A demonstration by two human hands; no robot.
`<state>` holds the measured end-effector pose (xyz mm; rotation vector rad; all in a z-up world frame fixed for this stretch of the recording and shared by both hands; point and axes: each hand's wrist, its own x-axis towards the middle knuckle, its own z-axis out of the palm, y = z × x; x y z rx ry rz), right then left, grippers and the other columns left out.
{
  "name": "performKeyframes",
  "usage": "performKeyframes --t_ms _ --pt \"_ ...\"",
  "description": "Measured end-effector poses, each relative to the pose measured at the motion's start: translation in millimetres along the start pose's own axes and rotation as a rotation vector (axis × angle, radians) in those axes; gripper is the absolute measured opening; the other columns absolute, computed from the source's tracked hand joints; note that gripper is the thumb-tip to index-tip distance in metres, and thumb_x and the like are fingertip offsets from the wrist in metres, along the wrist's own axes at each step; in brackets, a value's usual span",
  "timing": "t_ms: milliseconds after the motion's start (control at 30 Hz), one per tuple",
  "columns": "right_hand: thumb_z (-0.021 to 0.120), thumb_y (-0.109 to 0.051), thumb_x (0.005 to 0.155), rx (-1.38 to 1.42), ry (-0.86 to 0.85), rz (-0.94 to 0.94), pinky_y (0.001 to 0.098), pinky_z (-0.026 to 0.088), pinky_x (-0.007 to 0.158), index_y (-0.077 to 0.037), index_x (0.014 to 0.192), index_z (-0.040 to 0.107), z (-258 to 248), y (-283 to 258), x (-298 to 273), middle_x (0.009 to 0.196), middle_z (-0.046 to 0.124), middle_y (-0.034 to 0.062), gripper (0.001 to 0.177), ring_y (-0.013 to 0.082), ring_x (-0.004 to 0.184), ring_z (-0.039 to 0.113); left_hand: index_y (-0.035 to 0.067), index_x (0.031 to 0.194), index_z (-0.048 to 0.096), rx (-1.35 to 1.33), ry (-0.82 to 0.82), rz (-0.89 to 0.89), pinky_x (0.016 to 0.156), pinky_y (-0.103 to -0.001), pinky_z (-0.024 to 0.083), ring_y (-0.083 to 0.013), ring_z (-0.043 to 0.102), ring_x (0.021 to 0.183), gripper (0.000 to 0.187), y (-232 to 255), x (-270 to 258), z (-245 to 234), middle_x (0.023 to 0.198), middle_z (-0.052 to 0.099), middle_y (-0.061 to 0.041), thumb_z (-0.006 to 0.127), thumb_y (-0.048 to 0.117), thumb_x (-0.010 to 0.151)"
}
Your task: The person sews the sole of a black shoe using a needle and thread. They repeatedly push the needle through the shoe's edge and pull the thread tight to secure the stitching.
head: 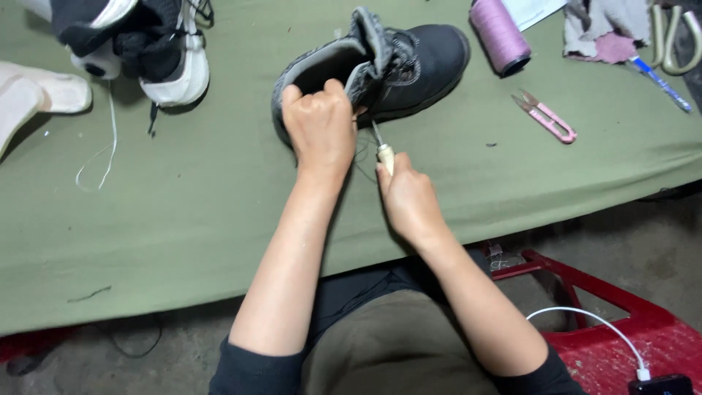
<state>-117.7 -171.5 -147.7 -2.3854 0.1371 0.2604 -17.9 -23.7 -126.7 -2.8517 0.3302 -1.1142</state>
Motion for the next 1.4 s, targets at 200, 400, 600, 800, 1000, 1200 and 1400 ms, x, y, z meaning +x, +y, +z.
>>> performKeyframes --t_ms 200,400,600,800,1000,1200,1400 --pt "0.042 -0.048 0.108 1.474 -0.657 0.455 0.0183 0.003 0.025 -0.018 0.093 0.045 -27.4 -1.5 -4.2 0.053 0.027 -0.0092 0.033 -0.0002 0.032 0.015 0.014 0.067 0.049 0.028 0.063 -0.011 0.070 -0.037 0.042 -0.0231 0.048 0.041 0.019 7.3 -1.4 -7.8 0.048 0.051 -0.005 0.057 -0.002 0.070" --pt "0.047 -0.035 0.110 -0.234 0.072 -0.098 0.0659 0.041 0.060 -0.004 0.103 0.042 -7.9 -0.7 -9.1 0.081 0.067 0.0282 0.032 0.0608 0.070 0.059 0.015 0.065 0.043 0.072 0.065 -0.018 0.066 -0.034 0.040 -0.0189 0.040 0.040 0.029 7.7 -0.3 -5.0 0.046 0.042 -0.001 0.056 -0.011 0.064" --pt "0.042 -0.047 0.109 1.347 -0.566 0.482 0.0195 0.001 0.026 -0.018 0.092 0.044 -40.3 -12.2 -9.7 0.052 0.024 -0.0081 0.033 0.0019 0.033 0.014 0.013 0.067 0.045 0.039 0.129 -0.057 0.066 -0.034 0.042 -0.0177 0.041 0.039 0.032 14.0 2.9 -8.7 0.044 0.041 -0.001 0.057 -0.016 0.070" --pt "0.044 -0.041 0.110 -0.081 -0.062 0.137 0.0632 0.038 0.072 -0.003 0.103 0.044 -19.7 -14.0 -15.2 0.092 0.064 0.0388 0.039 0.0684 0.087 0.051 0.012 0.071 0.045 0.103 0.148 -0.096 0.067 -0.032 0.041 -0.0164 0.040 0.041 0.028 14.5 6.5 -9.1 0.045 0.037 0.001 0.051 -0.015 0.073" --pt "0.038 -0.039 0.111 1.038 -0.446 0.387 0.0240 0.004 0.031 -0.017 0.093 0.043 -44.8 -4.0 -14.2 0.055 0.021 -0.0038 0.029 0.0068 0.038 0.014 0.010 0.077 0.050 0.095 0.178 -0.107 0.067 -0.031 0.042 -0.0156 0.040 0.041 0.024 23.2 4.7 -14.5 0.045 0.038 0.002 0.052 -0.013 0.080" --pt "0.041 -0.042 0.111 -0.049 -0.112 0.207 0.0568 0.039 0.078 -0.003 0.103 0.047 -39.6 -10.7 -19.8 0.090 0.064 0.0368 0.041 0.0628 0.090 0.051 0.009 0.078 0.051 0.093 0.163 -0.119 0.067 -0.031 0.041 -0.0170 0.043 0.042 0.021 27.5 8.4 -11.6 0.045 0.040 0.001 0.052 -0.011 0.078" --pt "0.039 -0.044 0.111 1.116 -0.431 0.447 0.0221 0.005 0.027 -0.016 0.094 0.044 -51.2 -3.3 -16.2 0.055 0.024 -0.0038 0.033 0.0058 0.035 0.015 0.012 0.077 0.049 0.087 0.181 -0.116 0.068 -0.033 0.043 -0.0178 0.045 0.041 0.024 28.6 8.9 -18.9 0.046 0.042 0.000 0.049 -0.011 0.082"
